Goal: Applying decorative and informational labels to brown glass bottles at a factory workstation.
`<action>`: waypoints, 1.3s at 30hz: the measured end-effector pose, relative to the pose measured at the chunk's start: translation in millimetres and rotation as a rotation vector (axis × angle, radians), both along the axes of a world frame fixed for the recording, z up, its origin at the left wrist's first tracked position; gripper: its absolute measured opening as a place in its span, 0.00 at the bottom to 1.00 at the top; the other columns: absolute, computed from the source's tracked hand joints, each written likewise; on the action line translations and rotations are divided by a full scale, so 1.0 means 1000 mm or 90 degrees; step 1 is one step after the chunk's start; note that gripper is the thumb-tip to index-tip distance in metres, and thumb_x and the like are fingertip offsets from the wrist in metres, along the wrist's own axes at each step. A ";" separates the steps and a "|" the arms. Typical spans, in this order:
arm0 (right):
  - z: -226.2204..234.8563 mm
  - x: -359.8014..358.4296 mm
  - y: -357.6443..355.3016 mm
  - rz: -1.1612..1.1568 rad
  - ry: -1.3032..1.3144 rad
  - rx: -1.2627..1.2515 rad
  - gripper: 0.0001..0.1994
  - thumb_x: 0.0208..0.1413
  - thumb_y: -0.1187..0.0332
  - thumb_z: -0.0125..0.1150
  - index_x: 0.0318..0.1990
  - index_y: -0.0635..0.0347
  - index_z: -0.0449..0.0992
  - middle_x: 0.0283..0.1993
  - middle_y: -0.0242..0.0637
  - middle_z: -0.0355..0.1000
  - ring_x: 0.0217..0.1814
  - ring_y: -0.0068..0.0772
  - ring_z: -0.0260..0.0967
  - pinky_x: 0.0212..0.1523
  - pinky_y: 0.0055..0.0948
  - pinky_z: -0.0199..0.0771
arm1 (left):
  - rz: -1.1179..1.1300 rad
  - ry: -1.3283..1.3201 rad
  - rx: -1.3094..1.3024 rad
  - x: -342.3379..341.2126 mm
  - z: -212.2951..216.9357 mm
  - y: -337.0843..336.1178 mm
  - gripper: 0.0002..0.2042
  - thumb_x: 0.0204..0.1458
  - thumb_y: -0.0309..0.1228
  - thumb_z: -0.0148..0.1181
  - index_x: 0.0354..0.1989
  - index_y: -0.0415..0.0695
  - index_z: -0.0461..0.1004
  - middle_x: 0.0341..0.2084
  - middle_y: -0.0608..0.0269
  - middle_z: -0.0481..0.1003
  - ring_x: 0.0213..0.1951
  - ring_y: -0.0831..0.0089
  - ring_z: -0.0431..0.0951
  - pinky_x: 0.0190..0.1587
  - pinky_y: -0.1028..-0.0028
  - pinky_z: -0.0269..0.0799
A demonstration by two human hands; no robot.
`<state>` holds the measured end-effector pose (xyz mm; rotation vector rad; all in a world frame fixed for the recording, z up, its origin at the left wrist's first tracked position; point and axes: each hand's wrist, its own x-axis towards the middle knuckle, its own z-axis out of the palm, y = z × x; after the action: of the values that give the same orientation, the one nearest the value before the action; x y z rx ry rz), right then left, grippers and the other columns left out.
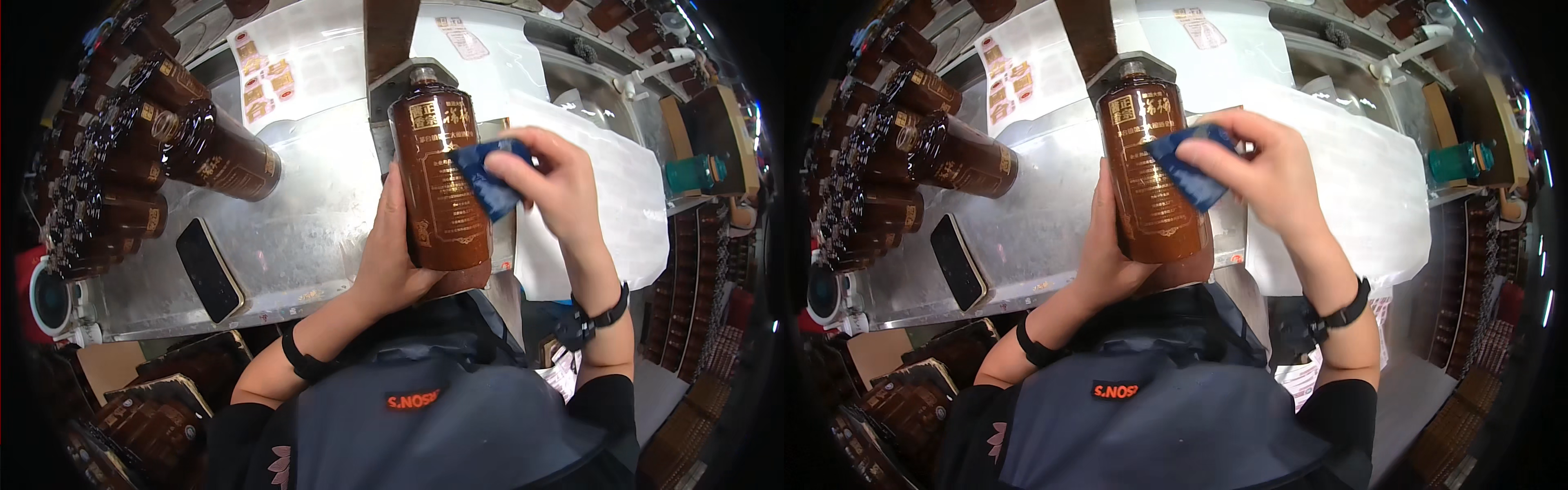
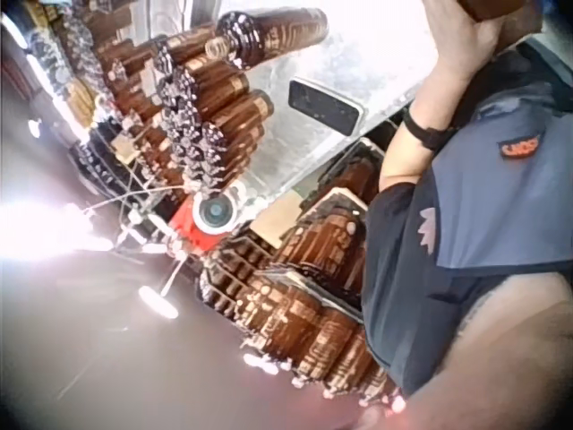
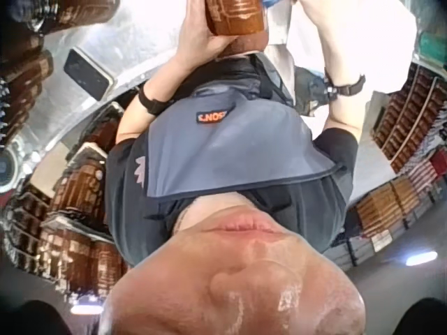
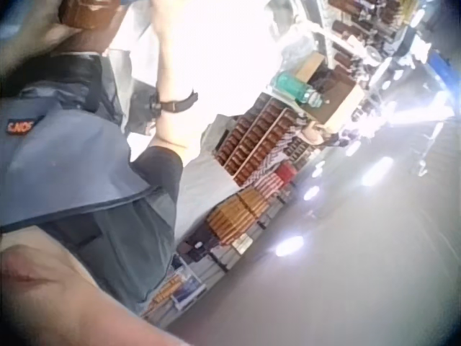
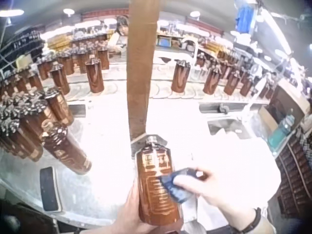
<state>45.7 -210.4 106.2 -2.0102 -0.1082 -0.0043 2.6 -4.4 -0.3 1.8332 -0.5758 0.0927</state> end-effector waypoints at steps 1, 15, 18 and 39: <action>-0.007 0.010 -0.014 -0.045 0.057 0.030 0.13 0.51 0.64 0.72 0.38 0.63 0.83 0.29 0.30 0.77 0.27 0.14 0.68 0.25 0.15 0.66 | -0.007 0.003 -0.040 0.000 0.000 -0.004 0.55 0.45 0.30 0.71 0.72 0.31 0.32 0.67 0.39 0.52 0.67 0.48 0.57 0.67 0.59 0.56; 0.005 0.005 -0.001 0.438 -0.607 -0.379 0.21 0.31 0.71 0.67 0.41 0.54 0.85 0.36 0.30 0.73 0.31 0.27 0.66 0.32 0.26 0.63 | 0.069 -0.094 -0.021 0.000 -0.002 0.011 0.53 0.40 0.38 0.77 0.71 0.35 0.46 0.66 0.38 0.56 0.65 0.43 0.61 0.65 0.58 0.62; 0.011 -0.021 0.000 0.673 -0.599 -0.291 0.18 0.35 0.69 0.62 0.39 0.56 0.84 0.35 0.27 0.73 0.34 0.23 0.66 0.35 0.21 0.63 | 0.100 -0.158 -0.021 0.006 -0.001 0.004 0.50 0.39 0.40 0.76 0.68 0.31 0.52 0.64 0.36 0.59 0.64 0.43 0.64 0.64 0.60 0.64; 0.017 0.033 0.022 0.313 -0.408 -0.166 0.09 0.43 0.61 0.72 0.31 0.52 0.83 0.29 0.37 0.73 0.37 0.39 0.74 0.41 0.36 0.73 | 0.093 -0.047 0.131 -0.005 0.010 0.009 0.62 0.30 0.36 0.80 0.72 0.36 0.39 0.66 0.40 0.51 0.68 0.46 0.54 0.68 0.58 0.56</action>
<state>78.3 -188.2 123.6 -2.1198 -1.0514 -0.3358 -2.7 4.4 9.6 2.0784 -0.5172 0.2075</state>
